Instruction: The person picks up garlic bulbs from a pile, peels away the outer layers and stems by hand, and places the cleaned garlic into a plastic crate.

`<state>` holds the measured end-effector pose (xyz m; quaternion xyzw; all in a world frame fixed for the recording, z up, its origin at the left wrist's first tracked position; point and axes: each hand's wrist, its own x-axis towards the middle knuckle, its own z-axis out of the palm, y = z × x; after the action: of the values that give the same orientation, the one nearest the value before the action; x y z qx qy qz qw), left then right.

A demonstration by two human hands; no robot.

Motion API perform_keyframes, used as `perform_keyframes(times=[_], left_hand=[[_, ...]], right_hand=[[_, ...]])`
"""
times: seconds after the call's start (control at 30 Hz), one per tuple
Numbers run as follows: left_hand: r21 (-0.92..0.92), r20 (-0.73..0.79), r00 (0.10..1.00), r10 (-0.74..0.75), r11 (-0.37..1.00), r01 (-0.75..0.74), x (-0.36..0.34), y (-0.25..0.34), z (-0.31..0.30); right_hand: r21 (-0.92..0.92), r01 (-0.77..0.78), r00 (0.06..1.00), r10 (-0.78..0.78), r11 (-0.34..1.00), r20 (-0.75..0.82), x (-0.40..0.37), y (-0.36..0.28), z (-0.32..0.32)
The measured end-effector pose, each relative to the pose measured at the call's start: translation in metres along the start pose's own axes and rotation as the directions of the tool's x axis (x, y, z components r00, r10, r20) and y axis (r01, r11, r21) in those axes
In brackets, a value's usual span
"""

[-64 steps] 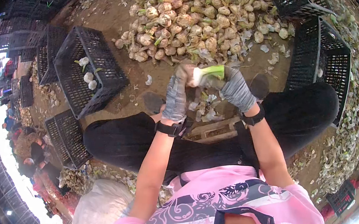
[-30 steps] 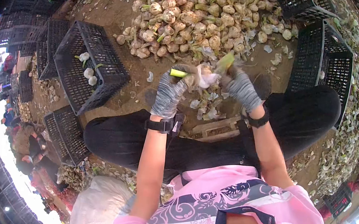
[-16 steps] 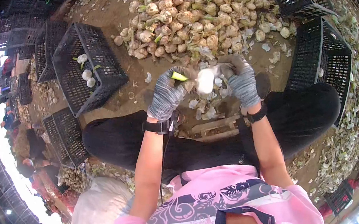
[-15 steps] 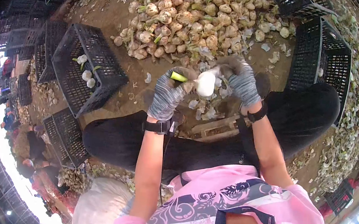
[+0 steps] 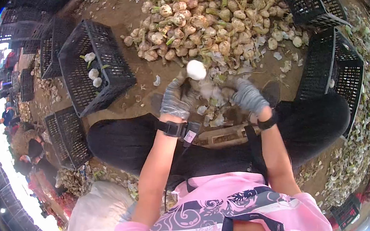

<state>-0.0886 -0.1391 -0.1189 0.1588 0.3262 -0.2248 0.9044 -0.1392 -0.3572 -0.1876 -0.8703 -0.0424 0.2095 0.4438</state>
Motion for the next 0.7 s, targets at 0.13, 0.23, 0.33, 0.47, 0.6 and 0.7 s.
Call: perform_keyframes(times=[0.13, 0.23, 0.33, 0.47, 0.6, 0.7], left_hand=[[-0.107, -0.031, 0.971, 0.236, 0.965, -0.238, -0.006, 0.069, 0.0], [-0.587, 0.213, 0.833, 0.511, 0.748, -0.309, -0.039, 0.112, 0.038], [-0.446, 0.34, 0.689, 0.64, 0.755, -0.481, -0.047, 0.125, 0.052], [0.357, 0.197, 0.714, 0.672, 0.629, -0.691, -0.01, 0.1, 0.058], [0.958, 0.281, 0.679, 0.679, -0.161, -0.236, 0.077, 0.065, 0.037], [0.878, 0.359, 0.754, 0.55, -0.473, -0.072, 0.15, 0.06, 0.014]], right_hand=[[-0.319, -0.051, 0.985, 0.1, 0.946, 0.139, 0.001, -0.009, 0.014], [-0.298, -0.081, 0.992, 0.107, 0.951, 0.071, 0.003, -0.004, 0.013], [-0.318, -0.126, 0.989, 0.145, 0.94, 0.039, 0.013, 0.002, 0.013], [-0.362, -0.005, 0.999, -0.012, 0.932, -0.044, 0.014, 0.003, 0.017], [-0.365, -0.067, 0.985, 0.119, 0.929, 0.122, 0.022, 0.009, 0.025], [-0.315, -0.04, 0.999, 0.04, 0.948, -0.006, 0.014, 0.002, 0.028]])
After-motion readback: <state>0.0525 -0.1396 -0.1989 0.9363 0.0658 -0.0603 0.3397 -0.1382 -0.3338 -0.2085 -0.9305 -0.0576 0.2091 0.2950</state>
